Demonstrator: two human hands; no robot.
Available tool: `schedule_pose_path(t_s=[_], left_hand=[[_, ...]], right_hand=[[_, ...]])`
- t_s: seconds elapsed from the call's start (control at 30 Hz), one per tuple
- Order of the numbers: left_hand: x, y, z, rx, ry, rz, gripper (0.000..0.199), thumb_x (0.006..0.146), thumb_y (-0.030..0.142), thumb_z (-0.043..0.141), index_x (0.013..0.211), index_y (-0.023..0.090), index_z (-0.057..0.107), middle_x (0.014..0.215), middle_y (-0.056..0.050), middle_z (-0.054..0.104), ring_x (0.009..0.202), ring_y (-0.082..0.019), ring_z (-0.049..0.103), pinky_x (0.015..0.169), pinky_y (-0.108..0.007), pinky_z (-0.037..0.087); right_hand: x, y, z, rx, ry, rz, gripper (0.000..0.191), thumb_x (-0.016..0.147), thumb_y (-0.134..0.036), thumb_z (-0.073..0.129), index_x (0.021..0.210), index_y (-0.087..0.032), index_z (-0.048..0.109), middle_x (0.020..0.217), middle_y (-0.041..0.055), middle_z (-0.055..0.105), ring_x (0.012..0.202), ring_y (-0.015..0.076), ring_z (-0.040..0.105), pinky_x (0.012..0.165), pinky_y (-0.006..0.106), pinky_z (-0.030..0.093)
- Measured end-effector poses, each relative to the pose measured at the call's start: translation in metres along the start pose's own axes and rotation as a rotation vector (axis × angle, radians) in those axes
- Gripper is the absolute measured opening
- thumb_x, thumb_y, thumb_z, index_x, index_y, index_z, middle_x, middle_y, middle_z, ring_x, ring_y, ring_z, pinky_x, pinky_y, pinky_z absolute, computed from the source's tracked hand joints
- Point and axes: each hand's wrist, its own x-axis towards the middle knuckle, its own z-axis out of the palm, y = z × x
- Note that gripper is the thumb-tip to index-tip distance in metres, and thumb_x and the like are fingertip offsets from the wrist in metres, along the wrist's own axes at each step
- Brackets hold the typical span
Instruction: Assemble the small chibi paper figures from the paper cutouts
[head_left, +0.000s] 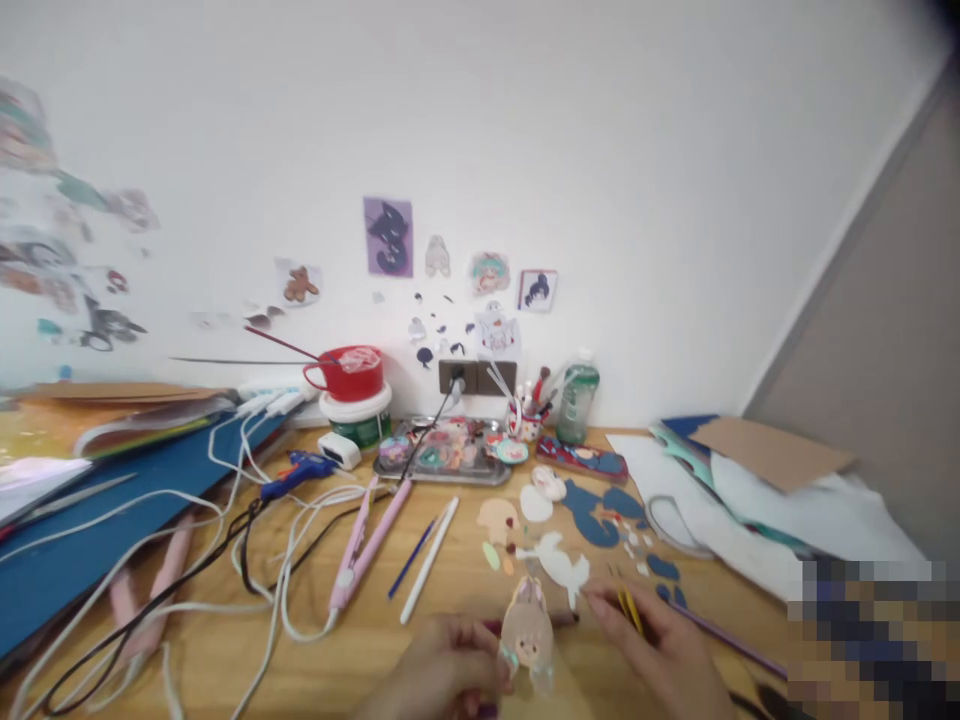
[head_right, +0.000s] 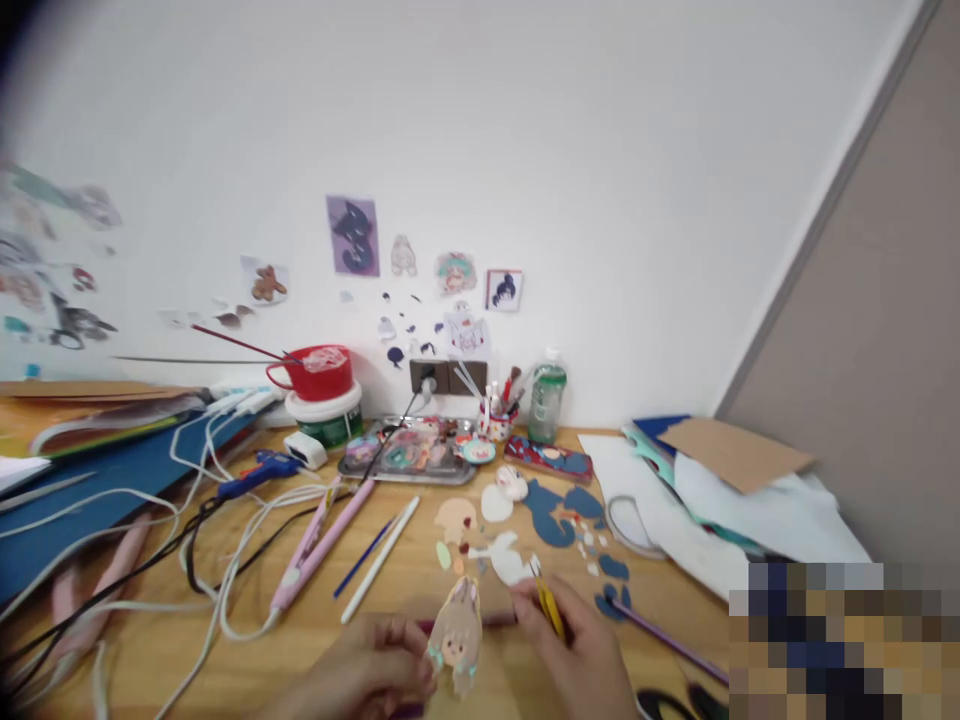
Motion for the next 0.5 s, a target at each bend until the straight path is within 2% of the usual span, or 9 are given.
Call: schedule_pose_path(t_s=[0.07,0.13,0.23,0.27,0.37,0.5], left_hand=[[-0.013,-0.015,0.002,0.068,-0.031,-0.038,0.023,0.048,0.024,0.069,0.063,0.014,0.055,0.051,0.004,0.055,0.041,-0.006,0.037,0.043,-0.019,0.023],[-0.024,-0.022,0.004,0.133,-0.061,-0.051,0.020,0.048,0.020,0.067,0.063,0.014,0.056,0.051,0.004,0.055,0.043,-0.007,0.037,0.046,-0.020,0.024],[-0.034,-0.023,0.004,0.271,-0.056,0.017,0.011,0.054,0.017,0.062,0.063,0.013,0.058,0.055,0.005,0.053,0.051,-0.008,0.040,0.050,-0.020,0.026],[-0.037,-0.021,0.003,0.394,-0.035,0.075,0.007,0.059,0.019,0.059,0.064,0.014,0.058,0.055,0.005,0.051,0.052,-0.009,0.040,0.050,-0.020,0.026],[-0.043,-0.015,0.003,0.742,-0.006,0.179,0.011,0.069,0.021,0.051,0.067,0.015,0.059,0.054,0.005,0.047,0.052,-0.010,0.041,0.049,-0.021,0.026],[-0.045,-0.010,0.001,0.962,-0.032,0.222,0.015,0.075,0.026,0.050,0.069,0.017,0.060,0.058,0.003,0.052,0.054,-0.011,0.045,0.051,-0.021,0.030]], right_hand=[[-0.001,0.008,-0.007,0.010,-0.064,0.023,0.027,0.079,-0.040,0.052,0.094,-0.018,0.059,0.094,0.0047,0.063,0.094,0.0239,0.057,0.080,0.033,0.046],[-0.007,0.014,-0.014,-0.022,-0.097,0.063,0.029,0.080,-0.037,0.050,0.102,-0.019,0.055,0.102,0.0052,0.062,0.099,0.0229,0.056,0.085,0.033,0.044],[-0.024,0.021,-0.021,-0.209,-0.086,0.098,0.030,0.083,-0.035,0.045,0.108,-0.021,0.052,0.111,0.0061,0.059,0.103,0.0222,0.054,0.089,0.035,0.041],[-0.030,0.022,-0.023,-0.279,-0.083,0.096,0.029,0.084,-0.034,0.043,0.109,-0.021,0.051,0.111,0.0062,0.058,0.103,0.0221,0.054,0.088,0.036,0.041],[-0.045,0.027,-0.023,-0.453,-0.112,0.054,0.026,0.086,-0.030,0.038,0.107,-0.022,0.051,0.109,0.0062,0.059,0.099,0.0215,0.055,0.084,0.036,0.043],[-0.051,0.030,-0.020,-0.646,-0.161,-0.080,0.023,0.086,-0.022,0.037,0.102,-0.022,0.054,0.103,0.0061,0.061,0.097,0.0213,0.055,0.084,0.038,0.043]])
